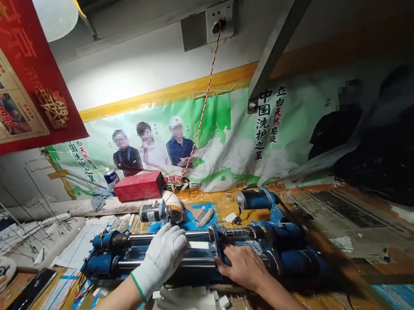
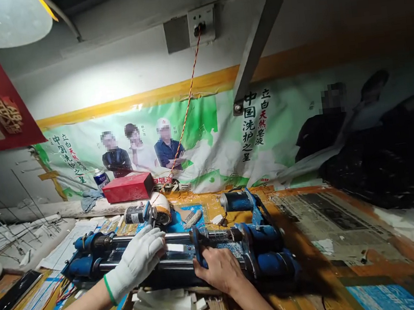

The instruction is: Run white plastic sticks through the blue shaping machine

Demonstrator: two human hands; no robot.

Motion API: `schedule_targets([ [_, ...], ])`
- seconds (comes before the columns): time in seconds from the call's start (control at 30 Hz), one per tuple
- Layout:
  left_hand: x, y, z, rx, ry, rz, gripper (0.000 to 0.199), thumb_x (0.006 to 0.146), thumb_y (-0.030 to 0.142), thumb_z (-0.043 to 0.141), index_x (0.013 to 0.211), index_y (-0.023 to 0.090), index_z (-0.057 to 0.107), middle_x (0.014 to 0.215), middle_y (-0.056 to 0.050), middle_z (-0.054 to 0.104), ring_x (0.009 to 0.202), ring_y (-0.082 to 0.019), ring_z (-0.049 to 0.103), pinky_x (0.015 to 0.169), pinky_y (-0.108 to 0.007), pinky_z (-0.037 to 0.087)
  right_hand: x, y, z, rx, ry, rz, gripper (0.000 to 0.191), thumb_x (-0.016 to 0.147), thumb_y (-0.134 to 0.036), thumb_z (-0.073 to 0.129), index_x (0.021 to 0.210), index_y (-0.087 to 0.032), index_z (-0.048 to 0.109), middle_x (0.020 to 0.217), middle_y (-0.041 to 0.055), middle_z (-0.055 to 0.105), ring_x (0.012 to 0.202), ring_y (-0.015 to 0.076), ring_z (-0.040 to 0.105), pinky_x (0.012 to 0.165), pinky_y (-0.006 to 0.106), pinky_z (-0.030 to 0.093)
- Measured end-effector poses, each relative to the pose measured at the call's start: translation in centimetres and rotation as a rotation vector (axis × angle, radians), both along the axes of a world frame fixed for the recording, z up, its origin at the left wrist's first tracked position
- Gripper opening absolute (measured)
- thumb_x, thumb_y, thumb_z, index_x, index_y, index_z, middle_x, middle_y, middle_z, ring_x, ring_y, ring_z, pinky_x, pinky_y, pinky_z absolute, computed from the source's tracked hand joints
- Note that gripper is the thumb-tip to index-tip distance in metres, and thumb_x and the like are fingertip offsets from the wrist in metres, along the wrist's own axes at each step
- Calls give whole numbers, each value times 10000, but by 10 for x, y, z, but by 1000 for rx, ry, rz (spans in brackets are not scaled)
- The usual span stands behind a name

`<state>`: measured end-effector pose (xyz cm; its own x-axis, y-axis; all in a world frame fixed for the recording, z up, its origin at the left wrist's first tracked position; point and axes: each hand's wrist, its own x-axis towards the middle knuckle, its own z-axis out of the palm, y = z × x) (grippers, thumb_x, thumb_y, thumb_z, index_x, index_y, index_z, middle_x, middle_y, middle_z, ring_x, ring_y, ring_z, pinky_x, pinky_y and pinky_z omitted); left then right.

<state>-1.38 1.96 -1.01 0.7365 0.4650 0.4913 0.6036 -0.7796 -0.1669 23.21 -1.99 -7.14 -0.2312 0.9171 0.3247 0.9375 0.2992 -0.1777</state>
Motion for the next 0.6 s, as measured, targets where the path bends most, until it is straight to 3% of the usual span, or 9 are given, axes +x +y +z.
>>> schedule_targets([
  [0.1,-2,22,-3,127,-73,-50,223,852,103,352,985,189,509,864,-23,608,867,-134,575,1026,-465,343,1,-2,3,3,16,-18,264,858,-405,425,848,-222,613,768,9,669,688,160,623,589,256,305],
  [0.3,-1,29,-7,86,117,70,265,837,85,363,1020,200,517,765,2,574,711,-134,548,1000,-525,338,-7,-3,8,-1,49,-23,243,855,-390,431,880,-227,610,785,3,669,701,151,617,613,244,319],
  [0.43,-3,25,-3,82,128,51,256,847,129,399,1047,219,531,869,-16,614,853,-160,580,1042,-529,278,-25,-1,7,-26,73,-30,253,849,-400,437,910,-227,611,799,11,662,703,158,611,617,246,323],
  [0.53,-39,22,-5,162,48,83,341,833,217,472,1173,244,483,1146,-57,586,1121,-217,509,1056,-517,270,-35,0,4,-13,74,-29,252,857,-392,426,921,-228,606,806,10,652,713,161,602,623,249,321],
  [0.6,-85,21,-13,235,-70,217,353,815,280,506,1165,234,486,1170,-72,581,1120,-232,518,1016,-488,342,-37,1,2,8,71,-29,248,864,-381,415,911,-223,601,793,11,643,708,159,594,617,252,318],
])
